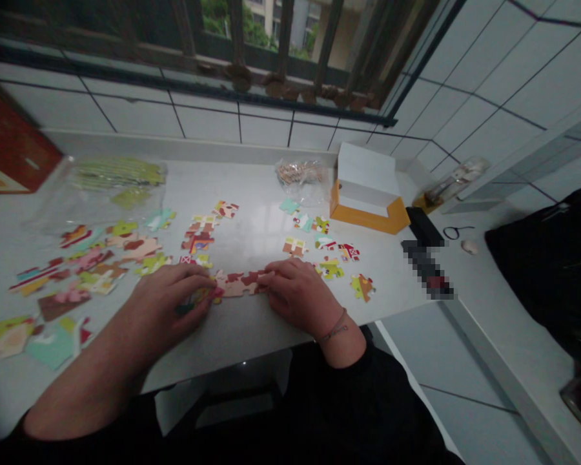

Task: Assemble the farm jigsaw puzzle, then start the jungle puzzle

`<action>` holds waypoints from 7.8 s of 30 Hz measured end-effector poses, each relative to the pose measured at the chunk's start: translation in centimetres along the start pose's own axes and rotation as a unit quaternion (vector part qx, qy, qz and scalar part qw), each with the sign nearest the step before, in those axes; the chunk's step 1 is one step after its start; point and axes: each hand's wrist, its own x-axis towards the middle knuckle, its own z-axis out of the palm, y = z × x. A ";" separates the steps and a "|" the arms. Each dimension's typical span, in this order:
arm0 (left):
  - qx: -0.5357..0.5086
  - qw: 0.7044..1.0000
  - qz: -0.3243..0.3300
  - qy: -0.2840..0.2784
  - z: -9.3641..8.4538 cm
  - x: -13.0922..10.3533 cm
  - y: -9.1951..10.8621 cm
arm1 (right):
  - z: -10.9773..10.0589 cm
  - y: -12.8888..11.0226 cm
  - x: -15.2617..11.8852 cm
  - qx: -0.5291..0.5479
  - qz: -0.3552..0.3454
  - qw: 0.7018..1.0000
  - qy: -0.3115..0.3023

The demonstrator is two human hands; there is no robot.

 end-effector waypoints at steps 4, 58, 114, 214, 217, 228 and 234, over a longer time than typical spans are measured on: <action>0.004 1.000 -0.001 -0.001 -0.1 0.0 0.1 | 0.2 0.1 -0.1 -0.008 -0.001 1.000 0.002; 0.007 1.000 -0.009 0.007 0.2 0.2 0.0 | 0.0 -1.4 -3.5 0.005 0.018 0.999 0.036; -0.005 0.988 -0.058 -0.140 -2.2 -1.8 3.5 | 0.5 1.4 17.4 -0.180 0.153 0.965 -0.115; 0.032 0.991 -0.015 -0.130 -1.6 -0.8 1.9 | -3.6 -3.2 -6.3 0.101 0.244 0.963 -0.058; 0.034 0.991 -0.014 -0.131 -1.7 -0.8 1.9 | -3.4 -3.6 -6.2 0.083 0.264 0.960 -0.046; 0.031 0.993 -0.008 -0.114 -1.5 -0.9 2.0 | -0.4 -7.4 -5.1 -0.013 0.327 0.945 0.015; 0.025 0.993 -0.016 -0.116 -1.8 -0.8 2.1 | 0.5 -8.1 -4.3 -0.061 0.350 0.933 0.054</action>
